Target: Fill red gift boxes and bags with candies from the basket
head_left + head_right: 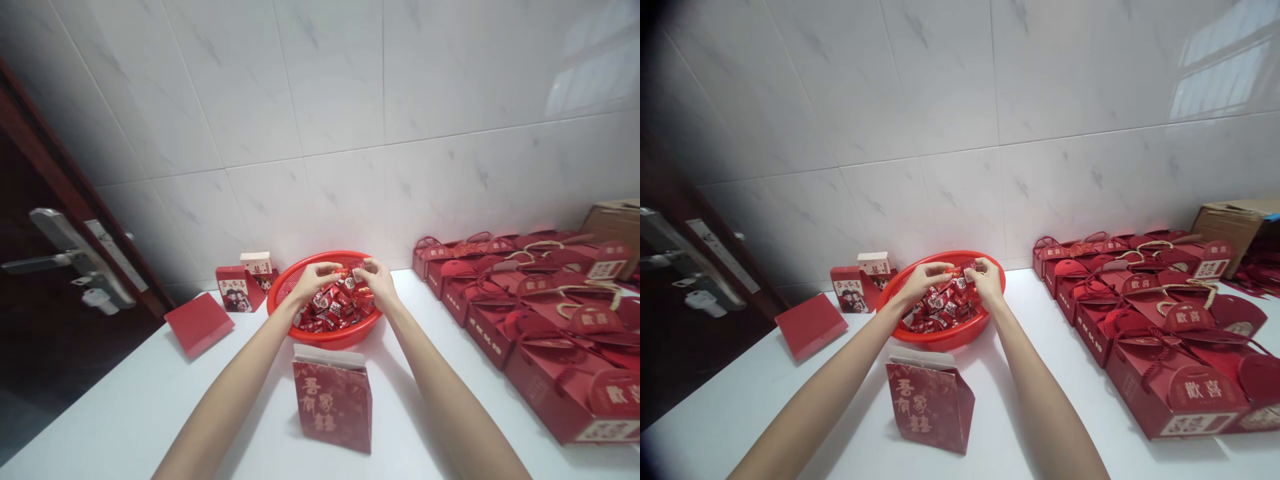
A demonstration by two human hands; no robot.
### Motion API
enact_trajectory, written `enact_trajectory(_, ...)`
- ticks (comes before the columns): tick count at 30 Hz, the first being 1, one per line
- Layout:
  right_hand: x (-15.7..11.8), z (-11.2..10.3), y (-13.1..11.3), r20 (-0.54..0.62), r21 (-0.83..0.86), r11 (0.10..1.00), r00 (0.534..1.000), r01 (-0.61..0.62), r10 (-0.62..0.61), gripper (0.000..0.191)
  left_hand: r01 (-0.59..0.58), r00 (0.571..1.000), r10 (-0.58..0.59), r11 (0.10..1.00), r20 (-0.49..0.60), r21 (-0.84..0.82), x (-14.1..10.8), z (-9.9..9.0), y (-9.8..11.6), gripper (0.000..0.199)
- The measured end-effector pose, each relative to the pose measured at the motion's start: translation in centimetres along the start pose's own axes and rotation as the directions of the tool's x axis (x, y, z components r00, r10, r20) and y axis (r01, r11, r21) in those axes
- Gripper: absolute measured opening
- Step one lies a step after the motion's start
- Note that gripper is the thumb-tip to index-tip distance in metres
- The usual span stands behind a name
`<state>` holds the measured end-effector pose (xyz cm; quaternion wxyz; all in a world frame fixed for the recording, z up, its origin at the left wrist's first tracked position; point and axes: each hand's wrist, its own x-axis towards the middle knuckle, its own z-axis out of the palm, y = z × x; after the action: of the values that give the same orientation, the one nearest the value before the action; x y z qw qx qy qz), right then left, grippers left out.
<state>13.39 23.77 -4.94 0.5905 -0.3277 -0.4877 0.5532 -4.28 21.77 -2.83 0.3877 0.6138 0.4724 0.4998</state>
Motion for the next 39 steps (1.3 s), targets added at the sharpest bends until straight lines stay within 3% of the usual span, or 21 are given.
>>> enact_trajectory(11,0.20,-0.08,0.30,0.026,0.028,0.999,0.999,0.032,-0.033,0.022,0.066,0.985,-0.071,0.997,0.157,0.040,-0.31,0.15,-0.17,0.045)
enact_trajectory(21,0.04,0.13,-0.07,0.049,0.041,0.998,0.998,0.048,-0.050,0.022,-0.058,0.992,0.042,0.989,0.119,0.133,-0.28,0.06,-0.04,0.043)
enact_trajectory(25,-0.24,0.16,-0.39,0.137,0.028,0.999,0.990,-0.037,0.032,0.024,-0.116,0.991,0.109,0.990,0.076,0.082,-0.13,0.02,-0.35,0.052)
enact_trajectory(29,-0.29,0.08,-0.40,0.194,-0.003,0.999,0.980,-0.043,0.042,0.021,-0.093,0.993,0.088,0.994,0.081,0.051,0.02,0.10,-0.72,0.062)
enact_trajectory(35,-0.20,0.12,-0.16,0.185,-0.030,1.000,0.983,-0.006,0.012,0.016,-0.098,0.992,0.092,0.993,0.083,0.068,-0.02,0.40,-0.92,0.067)
enact_trajectory(39,0.09,0.17,0.24,0.117,-0.023,0.998,0.992,0.053,-0.050,0.016,-0.097,0.992,0.091,0.993,0.093,0.063,0.23,0.35,-0.96,0.067)
